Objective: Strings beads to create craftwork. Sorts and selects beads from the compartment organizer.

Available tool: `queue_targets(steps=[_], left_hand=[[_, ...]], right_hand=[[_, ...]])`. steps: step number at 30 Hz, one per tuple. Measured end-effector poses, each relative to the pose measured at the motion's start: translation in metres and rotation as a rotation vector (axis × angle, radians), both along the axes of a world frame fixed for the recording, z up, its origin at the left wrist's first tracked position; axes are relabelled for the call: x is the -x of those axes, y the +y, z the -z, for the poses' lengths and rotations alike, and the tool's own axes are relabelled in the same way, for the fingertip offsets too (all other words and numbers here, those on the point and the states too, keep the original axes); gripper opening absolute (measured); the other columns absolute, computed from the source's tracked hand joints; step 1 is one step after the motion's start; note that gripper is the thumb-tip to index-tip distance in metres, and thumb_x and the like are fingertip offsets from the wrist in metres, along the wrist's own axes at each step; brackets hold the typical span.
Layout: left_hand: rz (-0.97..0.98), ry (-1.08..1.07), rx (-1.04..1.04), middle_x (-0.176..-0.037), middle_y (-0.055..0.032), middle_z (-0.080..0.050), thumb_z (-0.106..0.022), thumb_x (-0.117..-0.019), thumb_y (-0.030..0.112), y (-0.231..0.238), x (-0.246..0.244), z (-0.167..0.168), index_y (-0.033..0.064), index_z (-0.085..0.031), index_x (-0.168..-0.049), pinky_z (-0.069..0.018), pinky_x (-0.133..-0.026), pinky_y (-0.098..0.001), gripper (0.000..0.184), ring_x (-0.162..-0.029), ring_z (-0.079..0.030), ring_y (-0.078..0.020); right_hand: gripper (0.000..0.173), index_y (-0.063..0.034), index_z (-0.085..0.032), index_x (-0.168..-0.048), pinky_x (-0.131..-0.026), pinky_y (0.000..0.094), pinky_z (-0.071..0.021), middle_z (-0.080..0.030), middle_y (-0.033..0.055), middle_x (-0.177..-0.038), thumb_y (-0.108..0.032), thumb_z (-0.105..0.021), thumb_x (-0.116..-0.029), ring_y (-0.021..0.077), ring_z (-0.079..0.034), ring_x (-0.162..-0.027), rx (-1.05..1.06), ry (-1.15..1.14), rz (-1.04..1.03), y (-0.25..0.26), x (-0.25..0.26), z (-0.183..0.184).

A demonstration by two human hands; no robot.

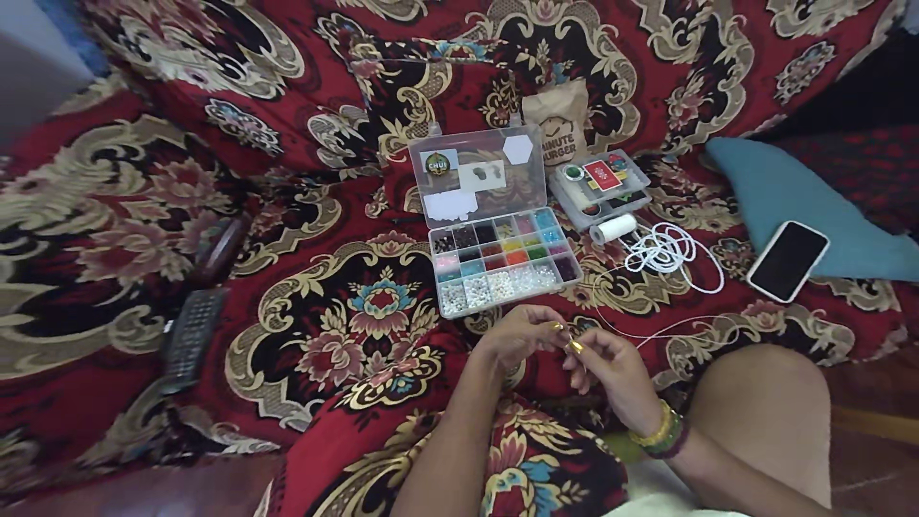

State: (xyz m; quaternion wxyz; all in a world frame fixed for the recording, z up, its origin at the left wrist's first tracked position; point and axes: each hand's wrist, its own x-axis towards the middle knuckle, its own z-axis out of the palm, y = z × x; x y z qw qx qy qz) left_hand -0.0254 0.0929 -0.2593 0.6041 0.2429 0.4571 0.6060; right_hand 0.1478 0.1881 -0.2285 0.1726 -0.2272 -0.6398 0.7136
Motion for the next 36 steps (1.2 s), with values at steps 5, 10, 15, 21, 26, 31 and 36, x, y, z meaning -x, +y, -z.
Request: queue_targets(steps=[5, 10, 15, 21, 26, 31, 36], left_hand=[[0.012, 0.001, -0.017, -0.082, 0.0066, -0.073, -0.054, -0.0955, 0.0, 0.0014, -0.0001, 0.0021, 0.0148, -0.068, -0.088, -0.0572, -0.072, -0.0219, 0.022, -0.074, -0.069, -0.003], [0.023, 0.025, -0.011, -0.081, 0.0062, -0.073, -0.055, -0.0944, 0.0, 0.0009, 0.0016, 0.0029, 0.0135, -0.069, -0.088, -0.0575, -0.071, -0.0224, 0.021, -0.073, -0.069, -0.0034], [0.033, 0.053, -0.012, -0.081, 0.0064, -0.074, -0.057, -0.0937, 0.0, 0.0005, 0.0022, 0.0035, 0.0129, -0.071, -0.088, -0.0576, -0.071, -0.0219, 0.02, -0.073, -0.069, -0.0028], [0.04, 0.099, -0.025, -0.081, 0.0071, -0.074, -0.058, -0.0935, 0.001, 0.0001, 0.0022, 0.0024, 0.0123, -0.071, -0.088, -0.0571, -0.07, -0.0217, 0.018, -0.073, -0.069, -0.0024], [0.044, 0.114, -0.027, -0.08, 0.007, -0.074, -0.06, -0.0925, 0.001, 0.0003, 0.0028, 0.0014, 0.0121, -0.071, -0.088, -0.057, -0.07, -0.0213, 0.017, -0.072, -0.069, -0.0022], [0.053, 0.169, -0.027, -0.079, 0.0085, -0.072, -0.063, -0.09, 0.002, -0.0011, 0.0035, 0.0005, 0.0114, -0.072, -0.088, -0.0557, -0.07, -0.0211, 0.013, -0.072, -0.067, -0.0013], [0.078, 0.2, -0.056, -0.079, 0.0093, -0.072, -0.065, -0.0883, 0.001, -0.0018, 0.0057, 0.0027, 0.0115, -0.072, -0.09, -0.055, -0.07, -0.0202, 0.013, -0.072, -0.066, -0.0004]], right_hand=[[0.011, -0.0028, -0.065, -0.092, -0.054, 0.0225, -0.0586, -0.076, 0.0035, -0.082, -0.004, -0.056, -0.0973, 0.0087, -0.069, -0.059, -0.021, -0.011, -0.017, -0.0012, -0.0005, -0.0013], [0.012, -0.0038, -0.065, -0.09, -0.057, 0.0235, -0.0597, -0.076, 0.0028, -0.081, -0.005, -0.056, -0.0968, 0.009, -0.07, -0.062, -0.022, -0.02, -0.035, -0.0009, -0.0002, -0.0007], [0.012, -0.0036, -0.065, -0.09, -0.058, 0.0234, -0.06, -0.076, 0.0027, -0.081, -0.005, -0.055, -0.0968, 0.0092, -0.071, -0.063, -0.02, -0.026, -0.035, -0.0013, 0.0, 0.0], [0.012, -0.0026, -0.066, -0.091, -0.058, 0.0234, -0.0599, -0.076, 0.0029, -0.081, -0.004, -0.056, -0.0967, 0.0091, -0.071, -0.063, -0.024, -0.039, -0.039, -0.0011, 0.0, 0.0008], [0.012, -0.0026, -0.066, -0.091, -0.058, 0.023, -0.0597, -0.075, 0.0027, -0.08, -0.004, -0.056, -0.0967, 0.0091, -0.071, -0.063, -0.022, -0.036, -0.042, -0.0006, -0.0003, 0.0012], [0.012, -0.0027, -0.066, -0.091, -0.057, 0.0228, -0.0592, -0.075, 0.0026, -0.079, -0.005, -0.057, -0.0969, 0.0086, -0.07, -0.061, -0.011, -0.062, -0.043, -0.0006, -0.0004, 0.0014], [0.012, -0.0012, -0.067, -0.094, -0.057, 0.0237, -0.0597, -0.075, 0.0035, -0.079, -0.007, -0.058, -0.0986, 0.0095, -0.07, -0.061, 0.005, -0.101, -0.061, -0.0006, 0.0, 0.0021]])
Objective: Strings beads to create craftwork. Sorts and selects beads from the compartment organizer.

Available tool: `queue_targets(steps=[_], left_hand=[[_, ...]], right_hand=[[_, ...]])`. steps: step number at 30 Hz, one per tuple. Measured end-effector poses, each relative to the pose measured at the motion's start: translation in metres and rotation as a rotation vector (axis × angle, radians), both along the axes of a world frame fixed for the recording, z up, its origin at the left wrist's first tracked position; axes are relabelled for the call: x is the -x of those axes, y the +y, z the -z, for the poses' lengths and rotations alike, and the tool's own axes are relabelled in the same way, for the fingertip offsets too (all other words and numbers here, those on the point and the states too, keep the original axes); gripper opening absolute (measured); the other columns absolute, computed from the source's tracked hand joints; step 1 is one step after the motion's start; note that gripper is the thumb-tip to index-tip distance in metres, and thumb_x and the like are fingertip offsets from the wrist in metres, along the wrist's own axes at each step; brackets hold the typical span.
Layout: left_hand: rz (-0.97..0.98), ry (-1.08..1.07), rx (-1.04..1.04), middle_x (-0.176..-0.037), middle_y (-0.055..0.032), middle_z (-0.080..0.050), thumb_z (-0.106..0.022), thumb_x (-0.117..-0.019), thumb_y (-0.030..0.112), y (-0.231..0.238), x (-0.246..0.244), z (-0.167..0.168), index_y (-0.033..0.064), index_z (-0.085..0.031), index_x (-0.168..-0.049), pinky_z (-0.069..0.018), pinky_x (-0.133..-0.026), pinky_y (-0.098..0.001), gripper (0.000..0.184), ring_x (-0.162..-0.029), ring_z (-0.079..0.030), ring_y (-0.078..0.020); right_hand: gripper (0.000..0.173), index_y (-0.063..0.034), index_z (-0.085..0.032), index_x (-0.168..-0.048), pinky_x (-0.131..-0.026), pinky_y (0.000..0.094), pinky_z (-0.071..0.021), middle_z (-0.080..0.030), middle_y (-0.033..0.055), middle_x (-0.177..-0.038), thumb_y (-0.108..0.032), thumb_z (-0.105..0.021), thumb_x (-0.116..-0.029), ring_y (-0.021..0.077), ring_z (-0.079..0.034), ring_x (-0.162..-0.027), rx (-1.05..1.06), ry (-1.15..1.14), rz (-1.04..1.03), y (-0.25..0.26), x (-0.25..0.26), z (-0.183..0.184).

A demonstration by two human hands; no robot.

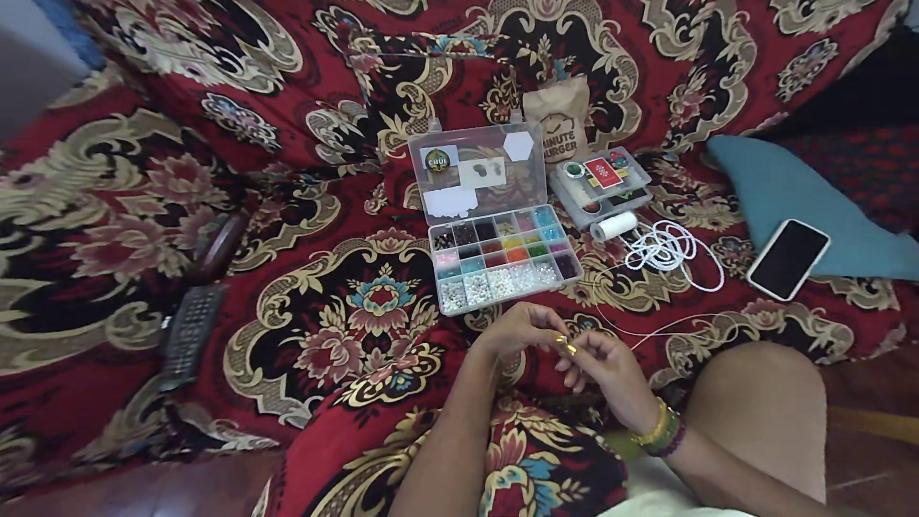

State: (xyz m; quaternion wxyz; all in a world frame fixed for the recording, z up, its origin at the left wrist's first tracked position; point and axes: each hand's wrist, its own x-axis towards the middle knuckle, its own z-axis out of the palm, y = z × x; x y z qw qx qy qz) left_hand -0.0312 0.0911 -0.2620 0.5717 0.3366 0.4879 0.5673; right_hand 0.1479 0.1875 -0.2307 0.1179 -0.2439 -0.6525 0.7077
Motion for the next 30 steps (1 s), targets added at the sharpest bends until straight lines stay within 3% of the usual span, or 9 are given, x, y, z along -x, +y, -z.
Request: queue_targets(steps=[9, 19, 25, 30], left_hand=[[-0.018, -0.033, -0.04, -0.082, 0.0089, -0.073, -0.062, -0.0922, 0.006, -0.0013, 0.0008, 0.0013, 0.012, -0.072, -0.091, -0.0569, -0.073, -0.0221, 0.011, -0.074, -0.068, -0.0019], [-0.009, -0.079, -0.09, -0.082, 0.0087, -0.072, -0.065, -0.0896, 0.005, 0.0001, 0.0007, 0.0043, 0.013, -0.072, -0.091, -0.0573, -0.073, -0.0227, 0.011, -0.076, -0.068, -0.0027], [-0.047, -0.02, -0.116, -0.095, 0.0081, -0.07, -0.066, -0.0881, 0.005, 0.0013, 0.0007, 0.0063, 0.0112, -0.072, -0.089, -0.0549, -0.076, -0.0215, 0.009, -0.084, -0.065, -0.0018], [-0.08, 0.003, -0.13, -0.099, 0.0061, -0.068, -0.067, -0.0873, 0.004, 0.0027, 0.0006, 0.0063, 0.0099, -0.072, -0.085, -0.0551, -0.077, -0.0217, 0.008, -0.087, -0.064, -0.0025]], right_hand=[[0.012, -0.001, -0.066, -0.095, -0.058, 0.0232, -0.0596, -0.075, 0.0033, -0.08, -0.006, -0.056, -0.1, 0.0091, -0.07, -0.062, 0.015, -0.004, 0.0, -0.0009, 0.001, -0.0029], [0.013, 0.0004, -0.068, -0.097, -0.059, 0.0231, -0.06, -0.075, 0.0029, -0.079, -0.006, -0.057, -0.1003, 0.0087, -0.07, -0.062, -0.004, -0.004, 0.004, 0.0, 0.002, -0.0038], [0.019, 0.0024, -0.063, -0.114, -0.056, 0.0251, -0.0598, -0.074, 0.0054, -0.083, -0.009, -0.056, -0.1011, 0.0113, -0.07, -0.062, 0.04, -0.019, 0.021, 0.0011, 0.0034, -0.0049], [0.017, 0.0018, -0.061, -0.112, -0.057, 0.0268, -0.061, -0.075, 0.0075, -0.089, -0.006, -0.052, -0.0998, 0.014, -0.072, -0.064, 0.065, -0.018, 0.002, 0.0022, 0.0035, -0.0046]])
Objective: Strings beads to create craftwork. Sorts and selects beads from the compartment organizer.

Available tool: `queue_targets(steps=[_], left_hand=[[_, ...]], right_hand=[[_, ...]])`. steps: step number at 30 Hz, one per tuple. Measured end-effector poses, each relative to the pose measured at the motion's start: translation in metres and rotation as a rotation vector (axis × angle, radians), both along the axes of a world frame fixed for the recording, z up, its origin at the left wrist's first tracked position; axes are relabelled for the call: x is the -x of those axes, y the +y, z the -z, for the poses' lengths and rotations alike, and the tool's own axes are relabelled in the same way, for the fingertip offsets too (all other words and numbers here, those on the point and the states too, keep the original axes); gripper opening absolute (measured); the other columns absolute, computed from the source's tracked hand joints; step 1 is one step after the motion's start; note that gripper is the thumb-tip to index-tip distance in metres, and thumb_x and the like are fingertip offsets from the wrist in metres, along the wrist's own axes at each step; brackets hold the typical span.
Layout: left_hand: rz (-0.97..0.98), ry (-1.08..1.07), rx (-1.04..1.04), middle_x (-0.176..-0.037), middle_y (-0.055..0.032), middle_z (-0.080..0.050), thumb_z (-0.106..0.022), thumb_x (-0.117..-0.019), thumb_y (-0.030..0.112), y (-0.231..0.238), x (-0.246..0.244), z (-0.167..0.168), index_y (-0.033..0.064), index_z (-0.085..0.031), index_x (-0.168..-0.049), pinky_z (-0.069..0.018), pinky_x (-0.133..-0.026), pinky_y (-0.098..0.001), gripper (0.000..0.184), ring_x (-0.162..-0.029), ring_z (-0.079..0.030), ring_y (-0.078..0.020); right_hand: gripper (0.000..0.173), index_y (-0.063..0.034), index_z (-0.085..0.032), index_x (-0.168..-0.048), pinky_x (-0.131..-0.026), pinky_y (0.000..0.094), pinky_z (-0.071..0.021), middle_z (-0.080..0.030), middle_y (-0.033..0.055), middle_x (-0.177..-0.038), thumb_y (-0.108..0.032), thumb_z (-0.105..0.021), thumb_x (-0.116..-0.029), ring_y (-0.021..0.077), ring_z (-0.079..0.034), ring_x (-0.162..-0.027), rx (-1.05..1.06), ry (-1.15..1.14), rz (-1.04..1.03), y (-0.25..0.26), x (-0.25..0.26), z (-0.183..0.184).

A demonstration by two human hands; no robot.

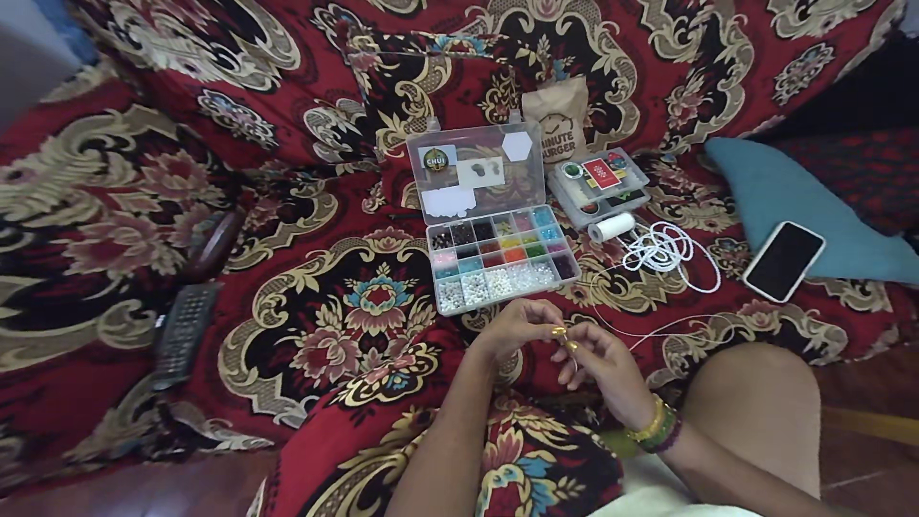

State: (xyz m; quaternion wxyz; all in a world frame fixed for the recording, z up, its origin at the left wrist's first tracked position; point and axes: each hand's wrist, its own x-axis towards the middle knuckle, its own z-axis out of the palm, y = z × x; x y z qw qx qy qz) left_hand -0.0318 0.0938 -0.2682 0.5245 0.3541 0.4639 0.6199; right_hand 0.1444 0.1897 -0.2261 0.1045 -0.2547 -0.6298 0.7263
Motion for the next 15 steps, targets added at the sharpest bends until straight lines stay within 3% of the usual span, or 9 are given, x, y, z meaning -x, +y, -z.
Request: queue_targets(steps=[4, 7, 10, 12, 15], left_hand=[[-0.034, 0.01, 0.017, -0.099, 0.0044, -0.068, -0.065, -0.0893, 0.004, -0.001, 0.0, -0.002, 0.007, -0.07, -0.09, -0.0561, -0.078, -0.0233, 0.006, -0.086, -0.065, -0.0038], [-0.032, 0.026, 0.054, -0.099, 0.0045, -0.068, -0.065, -0.0894, 0.002, -0.001, -0.001, -0.006, 0.0058, -0.07, -0.09, -0.0559, -0.078, -0.0225, 0.007, -0.085, -0.065, -0.0029], [-0.035, 0.053, 0.084, -0.099, 0.0043, -0.068, -0.064, -0.0901, 0.001, -0.001, -0.002, -0.01, 0.0048, -0.069, -0.091, -0.0559, -0.079, -0.0227, 0.007, -0.086, -0.064, -0.0029], [-0.092, 0.157, 0.129, -0.098, 0.0009, -0.068, -0.063, -0.0934, 0.006, -0.003, 0.0, -0.017, 0.0006, -0.068, -0.099, -0.0556, -0.079, -0.0251, 0.009, -0.085, -0.064, -0.0044], [-0.295, 0.511, 0.297, -0.104, -0.009, -0.07, -0.06, -0.1002, 0.015, -0.014, 0.016, -0.03, -0.0022, -0.07, -0.112, -0.0549, -0.082, -0.0325, 0.023, -0.086, -0.065, -0.0122]], right_hand=[[0.03, 0.001, -0.056, -0.117, -0.061, 0.0312, -0.0627, -0.073, 0.0088, -0.099, -0.004, -0.046, -0.0897, 0.0175, -0.073, -0.071, 0.029, 0.007, -0.051, 0.003, -0.001, 0.007], [0.025, 0.0012, -0.059, -0.118, -0.062, 0.0291, -0.0622, -0.074, 0.0079, -0.098, -0.011, -0.046, -0.1006, 0.0156, -0.073, -0.071, 0.028, -0.003, -0.049, 0.003, -0.001, 0.005], [0.02, 0.0005, -0.064, -0.109, -0.059, 0.0262, -0.0608, -0.074, 0.0051, -0.089, -0.012, -0.049, -0.1025, 0.0124, -0.071, -0.067, -0.027, -0.025, -0.024, 0.002, 0.0, 0.003], [0.018, 0.0009, -0.065, -0.107, -0.06, 0.0256, -0.0608, -0.074, 0.0036, -0.086, -0.008, -0.05, -0.102, 0.011, -0.071, -0.066, -0.063, -0.026, -0.025, 0.001, 0.0, 0.003], [0.017, 0.0003, -0.066, -0.106, -0.061, 0.0257, -0.0612, -0.074, 0.0033, -0.085, -0.007, -0.051, -0.1017, 0.0109, -0.072, -0.07, -0.082, -0.031, -0.018, 0.001, -0.001, 0.004]])
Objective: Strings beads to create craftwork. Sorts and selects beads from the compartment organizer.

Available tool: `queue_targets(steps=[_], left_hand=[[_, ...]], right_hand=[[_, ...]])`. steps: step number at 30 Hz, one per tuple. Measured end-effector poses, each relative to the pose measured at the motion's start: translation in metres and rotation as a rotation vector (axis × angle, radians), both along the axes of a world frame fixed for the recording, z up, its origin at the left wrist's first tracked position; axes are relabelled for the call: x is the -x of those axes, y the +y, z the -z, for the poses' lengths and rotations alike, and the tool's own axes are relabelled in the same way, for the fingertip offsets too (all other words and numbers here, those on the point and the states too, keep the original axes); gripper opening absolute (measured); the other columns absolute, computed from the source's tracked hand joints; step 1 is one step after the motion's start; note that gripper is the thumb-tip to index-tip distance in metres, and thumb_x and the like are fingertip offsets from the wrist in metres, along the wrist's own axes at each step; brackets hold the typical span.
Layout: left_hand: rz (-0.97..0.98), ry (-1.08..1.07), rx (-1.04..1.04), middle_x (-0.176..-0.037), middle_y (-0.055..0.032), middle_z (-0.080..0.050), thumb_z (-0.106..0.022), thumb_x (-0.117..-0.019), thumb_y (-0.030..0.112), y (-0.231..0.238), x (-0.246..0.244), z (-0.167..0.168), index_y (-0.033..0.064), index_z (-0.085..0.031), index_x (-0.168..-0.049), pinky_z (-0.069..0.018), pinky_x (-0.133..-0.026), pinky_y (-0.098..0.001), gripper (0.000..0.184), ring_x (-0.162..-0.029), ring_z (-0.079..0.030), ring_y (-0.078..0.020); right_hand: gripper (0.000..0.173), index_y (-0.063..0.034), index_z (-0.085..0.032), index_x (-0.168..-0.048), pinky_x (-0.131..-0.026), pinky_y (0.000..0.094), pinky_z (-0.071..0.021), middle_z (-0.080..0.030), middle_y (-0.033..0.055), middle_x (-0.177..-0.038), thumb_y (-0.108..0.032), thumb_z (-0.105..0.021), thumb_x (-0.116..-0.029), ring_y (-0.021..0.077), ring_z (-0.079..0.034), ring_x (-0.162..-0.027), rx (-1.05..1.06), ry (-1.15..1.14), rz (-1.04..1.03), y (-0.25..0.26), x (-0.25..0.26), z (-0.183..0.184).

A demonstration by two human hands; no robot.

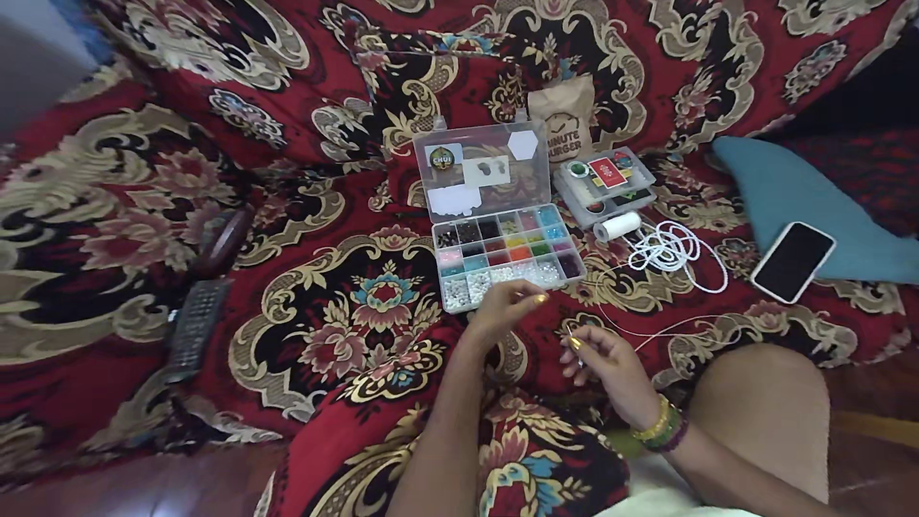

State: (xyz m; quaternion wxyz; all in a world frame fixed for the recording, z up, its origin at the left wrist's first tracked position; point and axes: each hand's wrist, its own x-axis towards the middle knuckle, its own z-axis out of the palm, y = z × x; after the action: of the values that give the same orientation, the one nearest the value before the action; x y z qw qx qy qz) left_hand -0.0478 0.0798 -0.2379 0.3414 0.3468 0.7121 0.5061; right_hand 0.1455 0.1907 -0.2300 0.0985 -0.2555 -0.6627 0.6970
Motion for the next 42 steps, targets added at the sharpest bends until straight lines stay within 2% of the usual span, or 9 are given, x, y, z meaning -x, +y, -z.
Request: queue_targets(steps=[3, 5, 10, 17, 28, 36, 39, 41, 42], left_hand=[[-0.298, 0.341, 0.268, -0.112, -0.0196, -0.071, -0.061, -0.102, 0.017, -0.018, 0.018, -0.012, -0.001, -0.073, -0.114, -0.0522, -0.093, -0.0544, 0.024, -0.1, -0.069, -0.0337], [-0.437, 0.452, 0.421, -0.113, -0.0232, -0.07, -0.061, -0.1026, 0.018, -0.028, 0.023, -0.018, -0.0007, -0.073, -0.113, -0.0478, -0.096, -0.0626, 0.025, -0.105, -0.067, -0.0412], [-0.344, 0.456, 0.671, -0.122, -0.0286, -0.065, -0.061, -0.1032, 0.024, -0.024, 0.024, -0.018, -0.0009, -0.074, -0.113, -0.0399, -0.105, -0.0621, 0.03, -0.123, -0.056, -0.0461], [-0.231, 0.475, 0.79, -0.132, -0.0302, -0.059, -0.061, -0.1031, 0.029, -0.012, 0.02, -0.01, 0.0024, -0.074, -0.116, -0.0379, -0.106, -0.0622, 0.033, -0.13, -0.05, -0.047], [-0.191, 0.43, 0.704, -0.125, -0.0284, -0.062, -0.065, -0.1006, 0.026, -0.014, 0.021, -0.009, 0.0064, -0.075, -0.117, -0.0385, -0.105, -0.0626, 0.027, -0.126, -0.053, -0.0457], [-0.217, 0.371, 0.628, -0.118, -0.0266, -0.064, -0.07, -0.0971, 0.018, -0.016, 0.023, -0.007, 0.002, -0.072, -0.116, -0.0417, -0.103, -0.0604, 0.024, -0.117, -0.058, -0.0434], [-0.235, 0.233, 0.309, -0.105, -0.0168, -0.07, -0.069, -0.0965, 0.014, -0.016, 0.018, -0.003, -0.001, -0.071, -0.11, -0.0519, -0.09, -0.0468, 0.02, -0.096, -0.067, -0.0277], [-0.176, -0.101, 0.0, -0.095, -0.0044, -0.068, -0.065, -0.0967, 0.008, -0.01, 0.007, 0.004, -0.0004, -0.067, -0.104, -0.0546, -0.08, -0.0289, 0.011, -0.084, -0.065, -0.0103], [-0.124, -0.295, -0.103, -0.091, 0.0001, -0.068, -0.062, -0.097, 0.006, -0.006, 0.0, 0.007, 0.0025, -0.065, -0.102, -0.0555, -0.077, -0.0255, 0.007, -0.081, -0.065, -0.007]], right_hand=[[0.017, -0.0012, -0.067, -0.106, -0.064, 0.0254, -0.0612, -0.076, 0.0029, -0.09, -0.008, -0.053, -0.1008, 0.0106, -0.073, -0.077, -0.019, -0.014, 0.005, 0.001, -0.001, 0.001], [0.016, -0.0018, -0.068, -0.105, -0.067, 0.0248, -0.0609, -0.076, 0.0023, -0.094, -0.008, -0.054, -0.0999, 0.0091, -0.073, -0.081, -0.032, -0.022, 0.005, 0.0, -0.001, 0.001], [0.016, -0.0021, -0.07, -0.103, -0.068, 0.0251, -0.0613, -0.076, 0.0023, -0.098, -0.01, -0.057, -0.0984, 0.0089, -0.072, -0.081, -0.065, -0.011, 0.01, -0.001, 0.0, 0.002], [0.016, -0.0019, -0.07, -0.101, -0.063, 0.0218, -0.0587, -0.075, 0.0018, -0.094, -0.008, -0.055, -0.0983, 0.0076, -0.071, -0.077, -0.052, 0.011, 0.016, 0.0, -0.001, 0.002], [0.017, -0.0007, -0.069, -0.103, -0.065, 0.0237, -0.0605, -0.075, 0.0028, -0.094, -0.008, -0.054, -0.0997, 0.009, -0.072, -0.077, -0.042, 0.023, 0.019, -0.001, -0.001, 0.001], [0.019, 0.0002, -0.07, -0.105, -0.062, 0.023, -0.0597, -0.071, 0.0006, -0.081, -0.006, -0.053, -0.1001, 0.0083, -0.069, -0.068, -0.033, 0.025, 0.055, 0.0, 0.0, 0.004], [0.02, 0.0, -0.071, -0.104, -0.061, 0.0219, -0.059, -0.071, -0.0007, -0.078, -0.006, -0.053, -0.0995, 0.007, -0.068, -0.066, -0.031, 0.048, 0.076, 0.0, -0.001, 0.002], [0.019, -0.0001, -0.072, -0.103, -0.059, 0.0213, -0.0584, -0.07, -0.0015, -0.076, -0.006, -0.054, -0.0989, 0.006, -0.067, -0.063, -0.018, 0.072, 0.095, 0.0, -0.001, 0.0], [0.018, -0.0002, -0.072, -0.102, -0.058, 0.0211, -0.0583, -0.07, -0.0016, -0.075, -0.005, -0.055, -0.0982, 0.0059, -0.066, -0.062, -0.008, 0.084, 0.107, -0.001, -0.001, -0.001]])
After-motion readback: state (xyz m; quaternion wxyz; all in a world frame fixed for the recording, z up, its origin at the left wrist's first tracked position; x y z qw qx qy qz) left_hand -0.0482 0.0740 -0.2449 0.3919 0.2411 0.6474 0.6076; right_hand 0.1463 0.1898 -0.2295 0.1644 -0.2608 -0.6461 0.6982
